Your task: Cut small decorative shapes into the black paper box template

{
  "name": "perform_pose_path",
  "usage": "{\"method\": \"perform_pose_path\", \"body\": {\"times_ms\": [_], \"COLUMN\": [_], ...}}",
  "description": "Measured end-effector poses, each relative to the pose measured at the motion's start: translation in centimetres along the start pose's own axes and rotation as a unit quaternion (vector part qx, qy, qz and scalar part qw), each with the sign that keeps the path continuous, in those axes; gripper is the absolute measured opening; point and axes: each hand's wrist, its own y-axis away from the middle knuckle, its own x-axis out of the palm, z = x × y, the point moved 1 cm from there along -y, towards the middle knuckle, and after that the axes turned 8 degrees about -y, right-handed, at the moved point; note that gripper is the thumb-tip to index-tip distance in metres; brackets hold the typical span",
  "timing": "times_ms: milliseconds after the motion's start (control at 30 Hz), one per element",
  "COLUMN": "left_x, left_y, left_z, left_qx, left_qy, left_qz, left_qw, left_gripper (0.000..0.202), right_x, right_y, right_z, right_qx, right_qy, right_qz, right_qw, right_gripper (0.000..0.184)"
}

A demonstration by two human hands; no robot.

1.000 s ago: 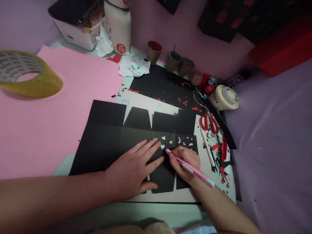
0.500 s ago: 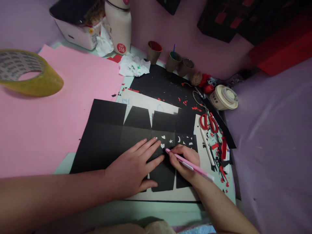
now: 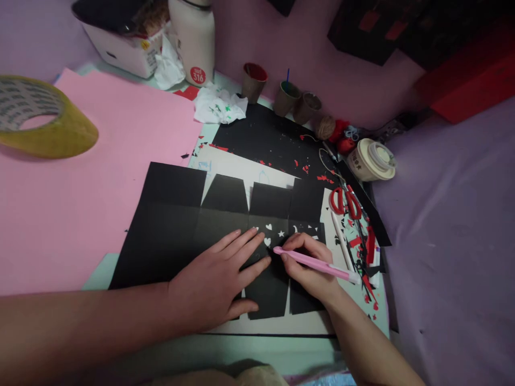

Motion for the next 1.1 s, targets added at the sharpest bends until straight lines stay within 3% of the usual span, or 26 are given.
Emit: {"method": "perform_pose_path", "body": {"times_ms": [400,700,867,1100], "left_x": [0.0,0.1,0.1,0.0], "left_y": [0.0,-0.1,0.0,0.1], "left_z": [0.0,0.0,0.1,0.0], "left_qx": [0.0,-0.002,-0.001,0.004], "left_qy": [0.002,0.019,0.031,0.034], "left_qz": [-0.001,-0.017,-0.034,-0.017], "left_qw": [1.0,1.0,0.999,0.999], "left_gripper": [0.069,0.068,0.068,0.066], "right_x": [-0.2,-1.4,-2.2,-2.7], "right_y": [-0.2,-1.8,-3.6,-4.2], "right_z": [0.0,0.4,0.3,-0.1], "right_qx": [0.053,0.133,0.166,0.166], "right_qy": [-0.001,0.003,0.008,0.01], "right_qz": [0.013,0.064,0.143,0.161], "right_qw": [0.999,0.989,0.976,0.973], "right_gripper": [0.006,0.003,0.005,0.008]}}
